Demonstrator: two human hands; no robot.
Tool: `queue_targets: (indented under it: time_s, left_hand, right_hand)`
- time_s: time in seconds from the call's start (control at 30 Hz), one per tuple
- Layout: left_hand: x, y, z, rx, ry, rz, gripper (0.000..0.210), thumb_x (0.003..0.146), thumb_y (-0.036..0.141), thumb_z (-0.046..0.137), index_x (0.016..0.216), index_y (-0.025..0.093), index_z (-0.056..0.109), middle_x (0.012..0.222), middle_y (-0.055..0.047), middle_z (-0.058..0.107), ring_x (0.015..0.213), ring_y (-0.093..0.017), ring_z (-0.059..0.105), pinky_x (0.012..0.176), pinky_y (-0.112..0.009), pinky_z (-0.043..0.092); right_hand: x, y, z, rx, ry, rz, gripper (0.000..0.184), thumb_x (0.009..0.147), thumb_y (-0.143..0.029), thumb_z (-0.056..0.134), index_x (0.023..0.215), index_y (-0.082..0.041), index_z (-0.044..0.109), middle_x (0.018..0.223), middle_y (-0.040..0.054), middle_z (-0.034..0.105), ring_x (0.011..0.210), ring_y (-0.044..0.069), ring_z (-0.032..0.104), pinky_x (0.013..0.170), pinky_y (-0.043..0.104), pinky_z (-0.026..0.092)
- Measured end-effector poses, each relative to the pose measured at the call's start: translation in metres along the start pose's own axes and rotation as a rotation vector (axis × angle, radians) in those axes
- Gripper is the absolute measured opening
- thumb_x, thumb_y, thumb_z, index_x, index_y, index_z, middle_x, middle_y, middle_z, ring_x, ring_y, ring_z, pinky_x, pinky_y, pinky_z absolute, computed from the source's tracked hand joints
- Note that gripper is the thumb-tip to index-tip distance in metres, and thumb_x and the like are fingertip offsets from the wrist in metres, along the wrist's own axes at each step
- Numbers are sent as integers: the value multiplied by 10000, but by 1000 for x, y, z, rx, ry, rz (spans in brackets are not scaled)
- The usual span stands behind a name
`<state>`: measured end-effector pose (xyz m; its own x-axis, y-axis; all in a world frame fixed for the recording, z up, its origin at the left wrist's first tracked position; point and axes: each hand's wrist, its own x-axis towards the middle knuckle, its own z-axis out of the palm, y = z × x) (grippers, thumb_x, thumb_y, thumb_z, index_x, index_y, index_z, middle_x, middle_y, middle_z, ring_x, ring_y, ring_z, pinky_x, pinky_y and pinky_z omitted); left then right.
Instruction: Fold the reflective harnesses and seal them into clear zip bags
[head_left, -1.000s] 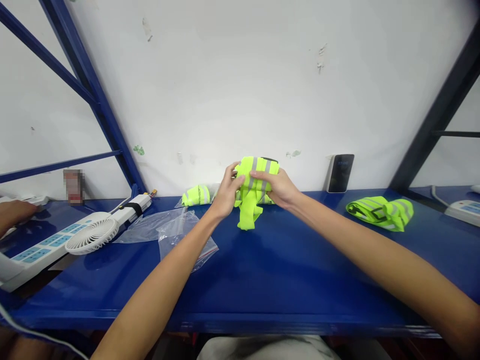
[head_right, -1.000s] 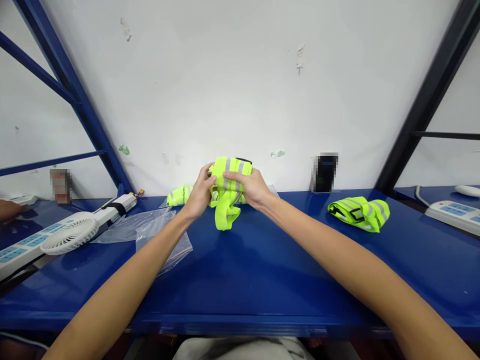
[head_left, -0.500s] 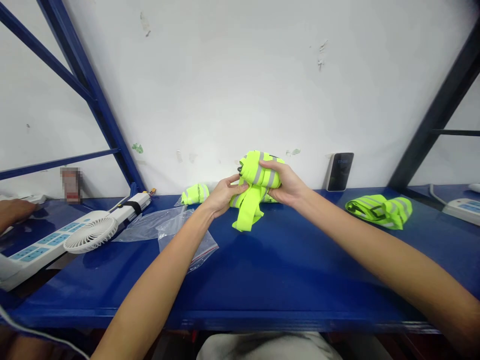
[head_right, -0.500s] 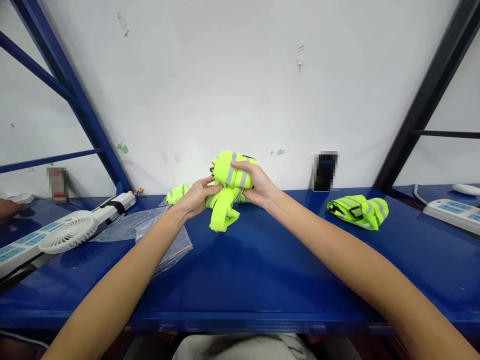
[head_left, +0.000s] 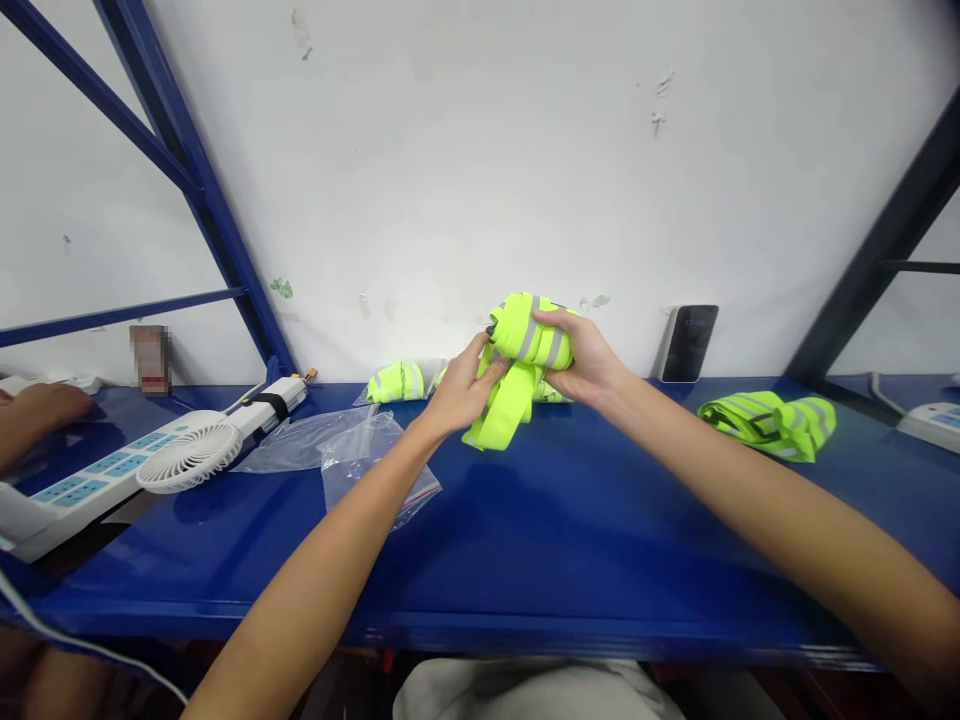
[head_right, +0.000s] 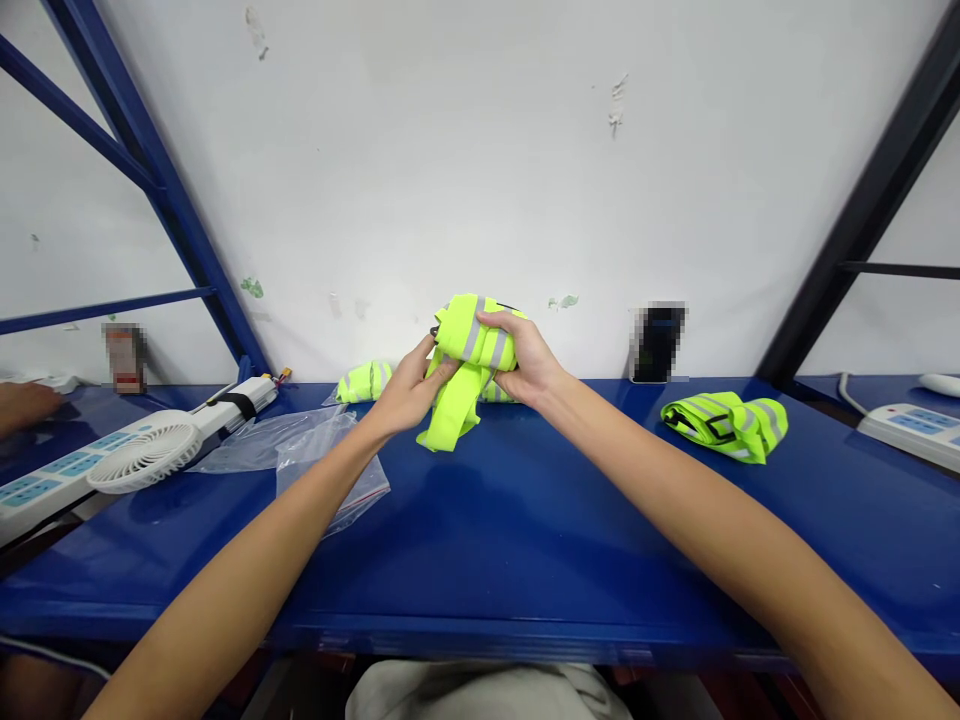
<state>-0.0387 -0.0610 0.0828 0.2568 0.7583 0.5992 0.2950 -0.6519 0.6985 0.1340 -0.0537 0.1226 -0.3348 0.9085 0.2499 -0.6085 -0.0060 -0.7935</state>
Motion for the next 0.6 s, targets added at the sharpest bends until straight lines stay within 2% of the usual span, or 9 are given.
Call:
queue_targets:
  time_s: [0.07, 0.17, 0.23, 0.3, 0.37, 0.47, 0.6]
  left_hand:
    - [-1, 3, 4, 97, 99, 48, 375, 958, 416, 511, 1262, 210, 584, 1008, -64, 710, 926, -242, 633, 813, -324, 456]
    - [0, 3, 6, 168, 192, 58, 230, 962, 343, 472, 1034, 207, 643, 890, -42, 663, 820, -216, 577, 763, -312, 418]
    - [1, 2, 5, 186, 252, 90, 223, 957, 289, 443, 830, 200, 603, 845, -38, 597, 785, -193, 534, 740, -299, 404]
    - [2, 1, 3, 201, 289, 120, 279, 960, 277, 427, 712, 197, 525, 808, -34, 538, 764, -178, 508, 725, -291, 396]
    - [3, 0, 1, 208, 261, 127, 304, 970, 307, 428, 701, 194, 513, 787, -35, 539, 752, -175, 504, 708, -289, 393]
    - [2, -1, -1, 209, 185, 110, 270, 966, 316, 446, 789, 177, 593, 768, -38, 601, 746, -184, 528, 691, -291, 397]
    - [1, -1, -4, 141, 175, 102, 252, 948, 331, 489, 835, 165, 642, 800, -34, 652, 774, -187, 570, 715, -286, 428]
  right_hand:
    - [-1, -1, 2, -18, -10, -22, 136, 820, -153, 618, 943, -179, 669, 867, 53, 747, 820, 226, 715, 821, 376, 619]
    - [-4, -2, 6, -38, -52, -8, 150, 821, -172, 612, 958, -179, 675, 853, 64, 749, 840, 253, 717, 826, 405, 615]
    - [-6, -1, 9, -40, -65, 2, 168, 817, -176, 608, 970, -179, 675, 828, 68, 747, 839, 267, 718, 818, 424, 614]
    - [-7, 0, 10, -39, -64, 6, 184, 811, -170, 604, 981, -175, 674, 828, 72, 748, 839, 268, 719, 816, 423, 614]
    - [-7, 1, 10, -38, -55, 14, 188, 808, -165, 605, 984, -170, 673, 852, 75, 751, 840, 261, 719, 816, 409, 614]
    - [-6, 2, 8, -38, -52, 38, 159, 807, -171, 624, 960, -177, 670, 864, 73, 752, 840, 261, 720, 810, 409, 617]
    - [-4, 2, 5, -56, -57, 37, 148, 808, -176, 645, 954, -186, 671, 848, 67, 753, 829, 268, 722, 791, 426, 622]
